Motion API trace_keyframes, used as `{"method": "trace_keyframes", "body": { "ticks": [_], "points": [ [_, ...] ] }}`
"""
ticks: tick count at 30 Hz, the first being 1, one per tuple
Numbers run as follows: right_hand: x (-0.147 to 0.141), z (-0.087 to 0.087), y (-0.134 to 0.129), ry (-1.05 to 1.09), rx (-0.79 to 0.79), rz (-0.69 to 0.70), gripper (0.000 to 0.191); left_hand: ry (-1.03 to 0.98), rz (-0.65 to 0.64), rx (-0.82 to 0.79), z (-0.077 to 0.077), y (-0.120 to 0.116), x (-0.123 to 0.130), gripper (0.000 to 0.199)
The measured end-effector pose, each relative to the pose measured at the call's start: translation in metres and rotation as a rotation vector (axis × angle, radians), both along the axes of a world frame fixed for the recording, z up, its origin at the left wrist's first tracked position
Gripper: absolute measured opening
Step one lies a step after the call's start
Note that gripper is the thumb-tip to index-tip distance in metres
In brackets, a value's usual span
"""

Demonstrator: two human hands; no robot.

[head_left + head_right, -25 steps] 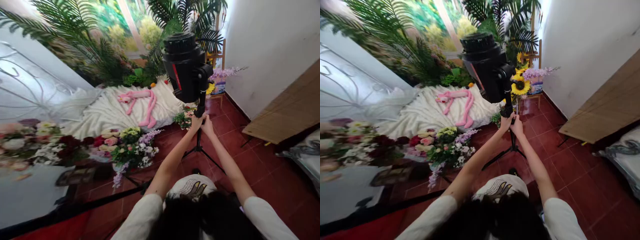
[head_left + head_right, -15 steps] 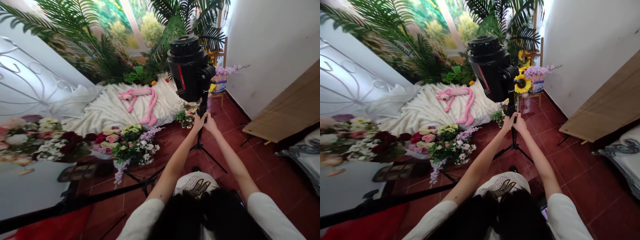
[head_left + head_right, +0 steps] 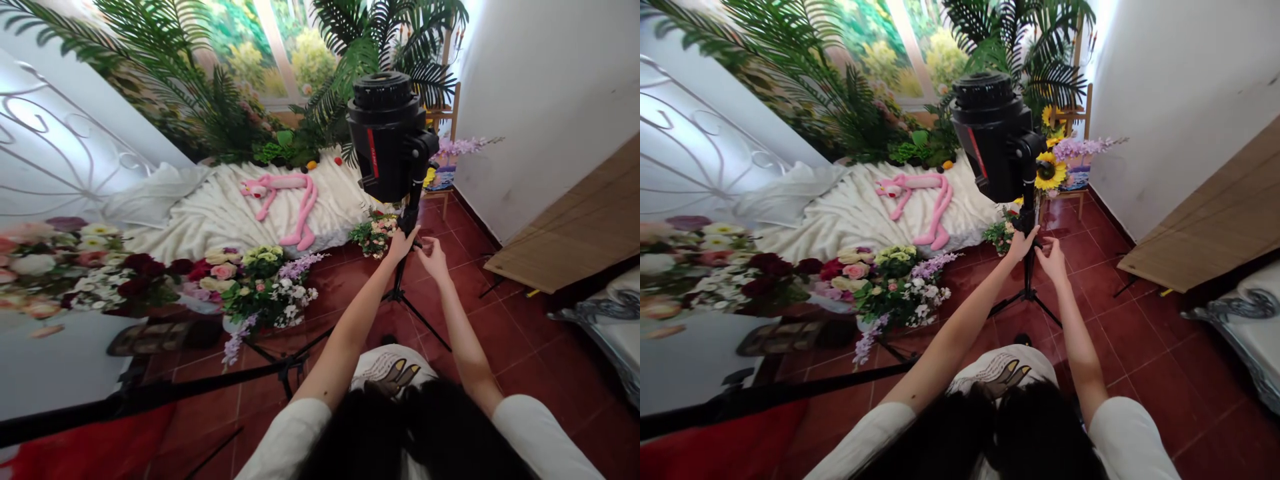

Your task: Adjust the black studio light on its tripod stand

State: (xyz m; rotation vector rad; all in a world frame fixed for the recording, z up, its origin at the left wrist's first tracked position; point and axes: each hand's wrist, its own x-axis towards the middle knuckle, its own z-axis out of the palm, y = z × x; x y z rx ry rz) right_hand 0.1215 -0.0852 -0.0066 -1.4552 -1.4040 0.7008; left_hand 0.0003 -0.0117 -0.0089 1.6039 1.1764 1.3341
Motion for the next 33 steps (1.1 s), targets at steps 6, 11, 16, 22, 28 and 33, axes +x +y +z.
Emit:
{"method": "trace_keyframes", "body": {
  "ticks": [6, 11, 16, 22, 28, 33],
  "points": [
    [-0.011, 0.006, 0.007, 0.359, -0.143, -0.039, 0.033, 0.017, 0.004, -0.035, -0.004, 0.002, 0.001, 0.05],
    [-0.016, 0.014, 0.012, 0.844, -0.481, -0.095, 0.005, -0.003, -0.006, 0.006, -0.004, 0.002, 0.002, 0.048],
    [-0.008, 0.015, 0.012, 1.361, -0.707, -0.004, 0.016, 0.012, 0.006, 0.002, -0.004, 0.003, 0.001, 0.044],
    [-0.007, 0.003, 0.006, 1.073, -0.544, -0.017, 0.008, 0.012, 0.014, 0.03, 0.0, 0.0, 0.0, 0.039],
    [-0.009, -0.007, 0.002, 0.409, -0.069, -0.074, 0.049, 0.027, 0.029, 0.011, -0.003, 0.002, 0.0, 0.038],
    [-0.007, -0.005, 0.001, 0.153, 0.06, -0.073, 0.047, 0.022, 0.022, -0.012, -0.001, 0.0, 0.0, 0.041]
  ]
}}
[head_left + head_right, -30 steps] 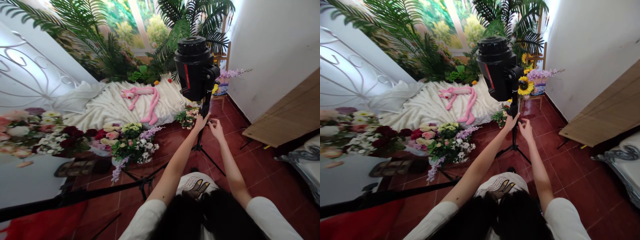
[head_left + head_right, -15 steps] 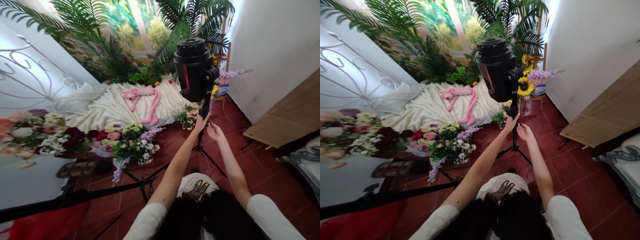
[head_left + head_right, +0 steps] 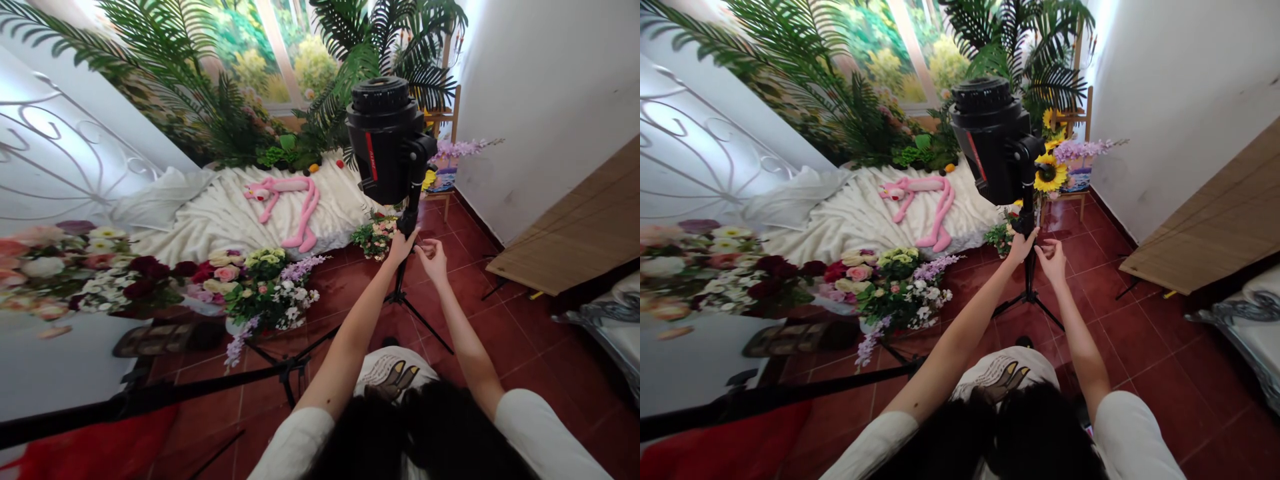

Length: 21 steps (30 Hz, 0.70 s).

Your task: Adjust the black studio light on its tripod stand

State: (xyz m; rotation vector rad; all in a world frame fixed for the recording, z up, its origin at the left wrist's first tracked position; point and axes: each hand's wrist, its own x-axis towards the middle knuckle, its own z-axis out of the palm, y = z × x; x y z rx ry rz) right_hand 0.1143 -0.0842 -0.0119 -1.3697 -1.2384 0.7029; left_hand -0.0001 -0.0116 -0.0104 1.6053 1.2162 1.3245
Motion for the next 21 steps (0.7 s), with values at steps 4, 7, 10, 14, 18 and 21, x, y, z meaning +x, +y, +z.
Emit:
{"method": "trace_keyframes", "body": {
  "ticks": [4, 7, 10, 14, 18, 21],
  "points": [
    [0.002, 0.002, 0.001, -0.049, 0.017, 0.018, 0.045, -0.007, -0.015, 0.002, 0.005, -0.004, -0.001, 0.043],
    [0.006, 0.002, 0.005, 0.002, -0.026, 0.067, 0.047, -0.016, -0.013, 0.011, 0.008, -0.006, 0.0, 0.043],
    [0.009, 0.001, 0.01, 0.023, -0.077, 0.067, 0.047, -0.026, -0.01, -0.024, 0.01, -0.007, 0.0, 0.045],
    [0.008, 0.001, 0.016, 0.083, -0.141, 0.042, 0.046, -0.039, 0.003, -0.03, 0.009, -0.007, 0.001, 0.048],
    [0.006, 0.002, 0.019, 0.192, -0.217, 0.04, 0.047, -0.062, -0.024, -0.068, 0.005, -0.006, 0.001, 0.051],
    [0.006, 0.003, 0.018, 0.274, -0.288, 0.068, 0.05, -0.068, -0.021, -0.087, 0.005, -0.007, 0.001, 0.05]
  ]
}}
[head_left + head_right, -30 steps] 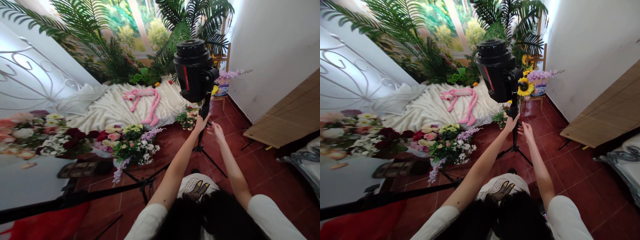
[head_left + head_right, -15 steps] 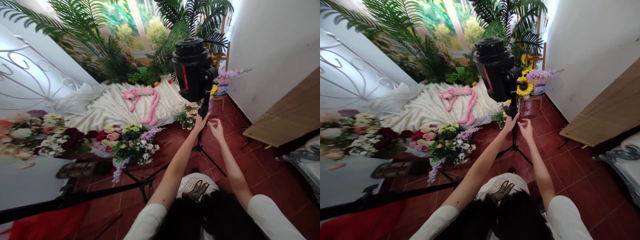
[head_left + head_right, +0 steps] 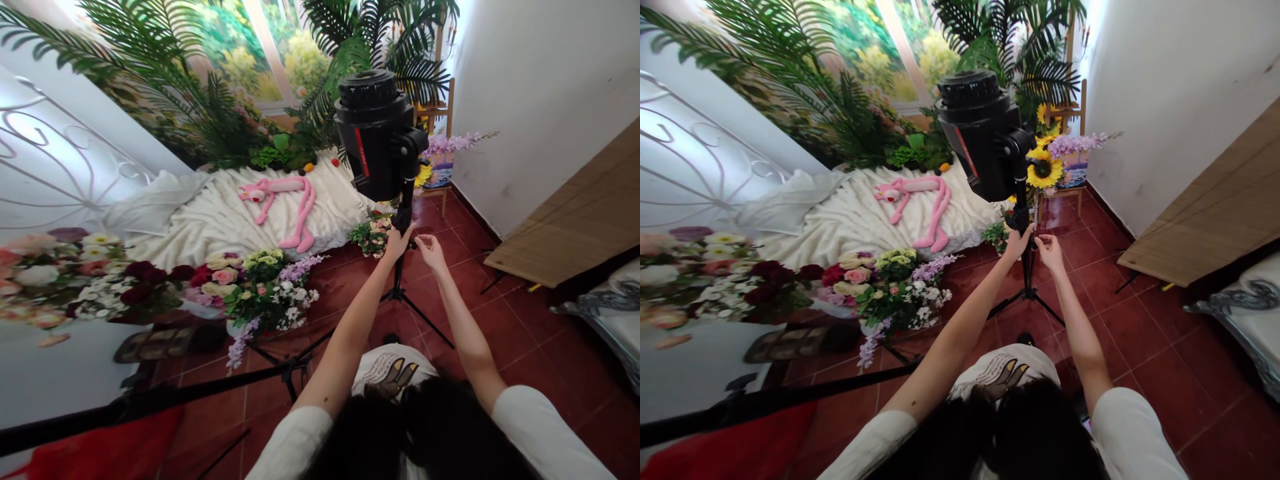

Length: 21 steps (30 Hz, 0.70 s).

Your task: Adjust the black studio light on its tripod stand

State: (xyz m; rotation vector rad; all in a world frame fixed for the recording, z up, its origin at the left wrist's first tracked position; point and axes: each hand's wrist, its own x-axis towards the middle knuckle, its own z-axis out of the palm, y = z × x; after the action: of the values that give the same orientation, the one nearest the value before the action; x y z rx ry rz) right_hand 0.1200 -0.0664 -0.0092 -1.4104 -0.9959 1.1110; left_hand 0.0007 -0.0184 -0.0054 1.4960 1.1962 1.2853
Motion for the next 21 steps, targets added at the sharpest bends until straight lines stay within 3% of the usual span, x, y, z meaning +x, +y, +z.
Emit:
{"method": "trace_keyframes", "body": {
  "ticks": [5, 10, 13, 17, 21],
  "points": [
    [-0.001, 0.004, -0.004, 0.085, -0.05, -0.001, 0.053, 0.027, 0.006, 0.038, -0.003, -0.004, -0.002, 0.048],
    [-0.004, 0.009, -0.008, 0.164, -0.055, -0.025, 0.055, 0.013, -0.02, 0.082, -0.02, -0.025, -0.021, 0.049],
    [-0.005, 0.011, -0.01, 0.23, -0.082, -0.021, 0.058, 0.056, -0.096, -0.01, -0.033, -0.055, -0.047, 0.05],
    [-0.006, 0.013, -0.013, 0.364, -0.111, -0.023, 0.054, 0.345, -0.278, -0.174, -0.048, -0.106, -0.09, 0.037],
    [-0.01, 0.012, -0.016, 0.47, -0.178, 0.003, 0.049, 0.49, -0.183, -0.238, -0.062, -0.152, -0.132, 0.031]
  ]
}}
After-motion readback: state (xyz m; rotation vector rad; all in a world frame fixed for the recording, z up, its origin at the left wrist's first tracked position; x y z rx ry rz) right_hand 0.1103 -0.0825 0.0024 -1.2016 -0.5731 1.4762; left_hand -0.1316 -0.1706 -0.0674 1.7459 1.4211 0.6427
